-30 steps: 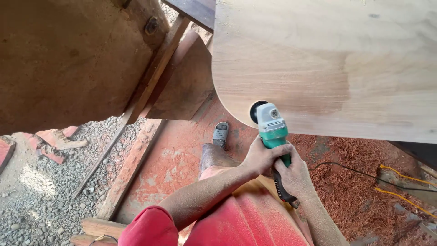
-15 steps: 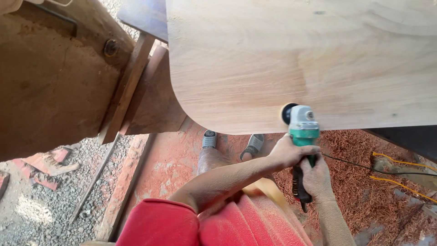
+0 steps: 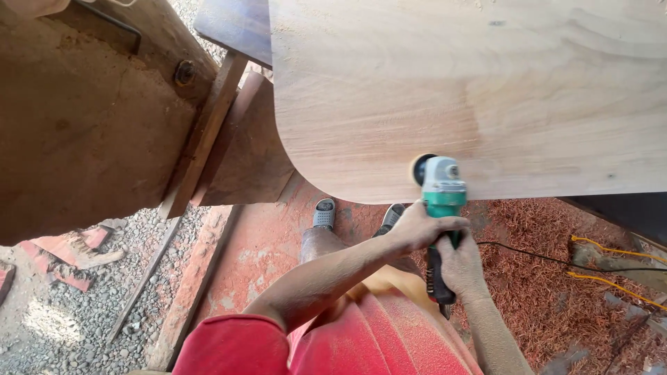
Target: Using an angle grinder with a sanding disc to sand the surface of a large wooden board.
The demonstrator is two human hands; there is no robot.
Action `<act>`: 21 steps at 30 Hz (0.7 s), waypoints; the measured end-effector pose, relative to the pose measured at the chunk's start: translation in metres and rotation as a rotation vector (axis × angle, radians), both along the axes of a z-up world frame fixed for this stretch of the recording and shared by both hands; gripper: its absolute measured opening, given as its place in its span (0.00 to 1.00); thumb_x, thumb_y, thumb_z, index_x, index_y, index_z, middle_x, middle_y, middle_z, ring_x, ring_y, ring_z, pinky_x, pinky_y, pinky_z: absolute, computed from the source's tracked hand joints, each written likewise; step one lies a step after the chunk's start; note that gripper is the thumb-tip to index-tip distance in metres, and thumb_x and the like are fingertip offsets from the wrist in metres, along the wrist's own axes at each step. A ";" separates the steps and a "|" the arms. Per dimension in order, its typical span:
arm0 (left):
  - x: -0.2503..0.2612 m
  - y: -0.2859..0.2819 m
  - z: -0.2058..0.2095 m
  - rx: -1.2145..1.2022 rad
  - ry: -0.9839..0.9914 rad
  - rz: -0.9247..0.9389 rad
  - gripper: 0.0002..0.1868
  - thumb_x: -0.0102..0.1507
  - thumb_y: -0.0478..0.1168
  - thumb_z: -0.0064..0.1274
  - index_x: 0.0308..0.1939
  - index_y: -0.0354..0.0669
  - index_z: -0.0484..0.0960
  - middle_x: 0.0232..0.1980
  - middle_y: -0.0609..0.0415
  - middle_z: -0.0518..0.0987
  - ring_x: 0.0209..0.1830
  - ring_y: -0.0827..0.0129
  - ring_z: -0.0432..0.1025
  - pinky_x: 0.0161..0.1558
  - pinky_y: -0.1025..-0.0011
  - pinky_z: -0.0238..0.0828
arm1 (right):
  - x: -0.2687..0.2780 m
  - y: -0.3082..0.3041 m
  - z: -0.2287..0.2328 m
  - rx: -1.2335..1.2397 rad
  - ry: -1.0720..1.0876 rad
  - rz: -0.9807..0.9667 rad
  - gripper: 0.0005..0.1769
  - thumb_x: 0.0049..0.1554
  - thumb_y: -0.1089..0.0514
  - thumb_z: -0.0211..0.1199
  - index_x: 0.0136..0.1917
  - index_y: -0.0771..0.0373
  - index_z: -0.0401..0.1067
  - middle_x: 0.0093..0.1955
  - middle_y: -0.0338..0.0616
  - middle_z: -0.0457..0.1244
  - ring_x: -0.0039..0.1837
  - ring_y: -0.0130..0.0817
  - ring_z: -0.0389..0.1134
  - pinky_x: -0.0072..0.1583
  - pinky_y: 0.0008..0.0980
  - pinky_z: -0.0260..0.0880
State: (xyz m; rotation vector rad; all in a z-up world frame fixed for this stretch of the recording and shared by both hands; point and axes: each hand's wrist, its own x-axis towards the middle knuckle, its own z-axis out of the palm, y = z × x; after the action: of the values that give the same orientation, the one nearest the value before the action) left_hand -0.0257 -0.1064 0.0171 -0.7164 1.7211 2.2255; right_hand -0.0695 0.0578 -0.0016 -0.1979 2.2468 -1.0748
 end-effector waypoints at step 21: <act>0.073 -0.037 -0.003 0.086 0.044 0.639 0.25 0.59 0.48 0.65 0.52 0.37 0.76 0.46 0.51 0.84 0.44 0.69 0.80 0.50 0.69 0.79 | 0.025 -0.092 0.050 0.247 -0.076 0.457 0.28 0.56 0.50 0.60 0.68 0.56 0.63 0.49 0.57 0.71 0.52 0.49 0.76 0.54 0.47 0.76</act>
State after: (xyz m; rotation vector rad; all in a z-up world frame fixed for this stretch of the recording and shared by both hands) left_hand 0.0471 -0.1436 0.0139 -1.3566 1.5478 2.7053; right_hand -0.0444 -0.0339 0.0482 -0.5254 2.0995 -0.5508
